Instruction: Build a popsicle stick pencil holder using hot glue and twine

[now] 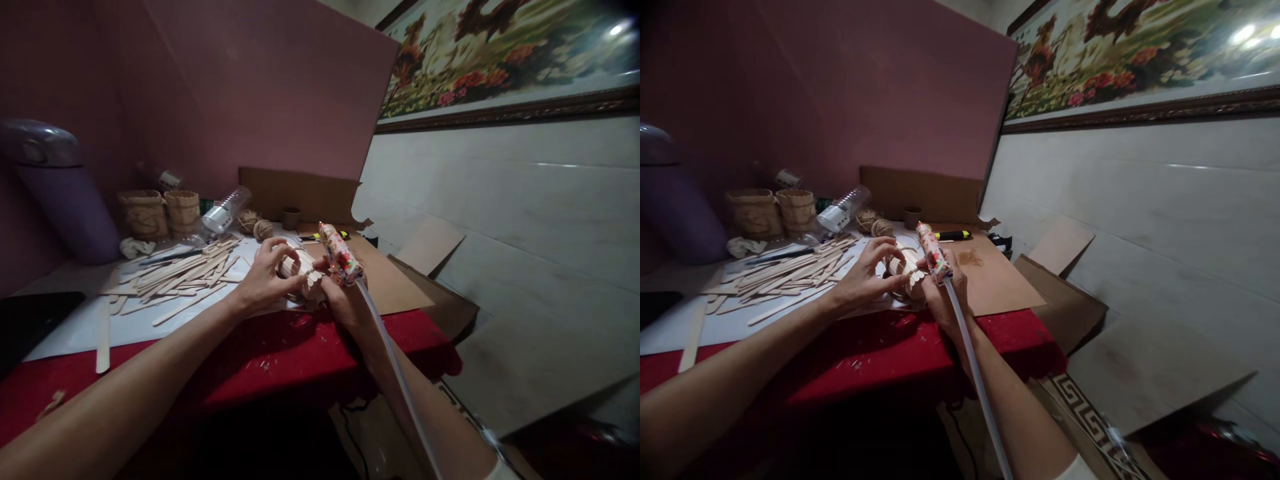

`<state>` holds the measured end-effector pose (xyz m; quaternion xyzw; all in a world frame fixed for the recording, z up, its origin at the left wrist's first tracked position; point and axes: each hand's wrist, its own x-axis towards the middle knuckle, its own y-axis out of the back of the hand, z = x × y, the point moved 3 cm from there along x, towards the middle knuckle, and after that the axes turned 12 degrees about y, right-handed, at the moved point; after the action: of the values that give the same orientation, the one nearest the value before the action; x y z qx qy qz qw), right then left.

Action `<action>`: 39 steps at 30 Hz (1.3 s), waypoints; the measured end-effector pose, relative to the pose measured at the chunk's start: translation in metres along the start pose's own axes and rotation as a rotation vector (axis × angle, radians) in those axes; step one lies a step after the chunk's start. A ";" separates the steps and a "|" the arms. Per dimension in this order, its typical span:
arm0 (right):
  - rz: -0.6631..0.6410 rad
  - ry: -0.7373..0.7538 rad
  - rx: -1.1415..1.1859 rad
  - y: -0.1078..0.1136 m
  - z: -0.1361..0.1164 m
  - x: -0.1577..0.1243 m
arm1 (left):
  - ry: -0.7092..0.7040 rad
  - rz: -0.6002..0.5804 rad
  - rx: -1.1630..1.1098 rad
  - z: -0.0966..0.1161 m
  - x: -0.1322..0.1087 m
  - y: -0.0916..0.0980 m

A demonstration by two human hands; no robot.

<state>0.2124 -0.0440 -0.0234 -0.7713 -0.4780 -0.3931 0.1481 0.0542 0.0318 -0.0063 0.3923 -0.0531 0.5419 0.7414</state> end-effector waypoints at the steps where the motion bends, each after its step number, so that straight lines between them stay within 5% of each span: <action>1: 0.002 0.009 -0.004 0.000 0.000 0.000 | -0.005 0.006 0.003 0.001 0.000 0.000; 18: 0.000 -0.030 0.020 -0.001 -0.006 0.000 | 0.027 0.064 0.037 0.009 -0.001 -0.003; 25: 0.076 -0.198 0.129 0.015 -0.028 -0.002 | 0.055 0.081 0.015 0.008 -0.002 -0.003; 33: -0.407 -0.564 0.269 0.055 -0.064 -0.028 | 0.042 0.092 0.034 0.009 -0.002 -0.007; 39: -0.480 -0.671 0.353 0.061 -0.072 -0.023 | 0.063 0.102 0.039 0.010 -0.003 -0.009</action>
<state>0.2263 -0.1320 0.0149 -0.6865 -0.7247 -0.0568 0.0187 0.0640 0.0222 -0.0050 0.3861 -0.0395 0.5921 0.7063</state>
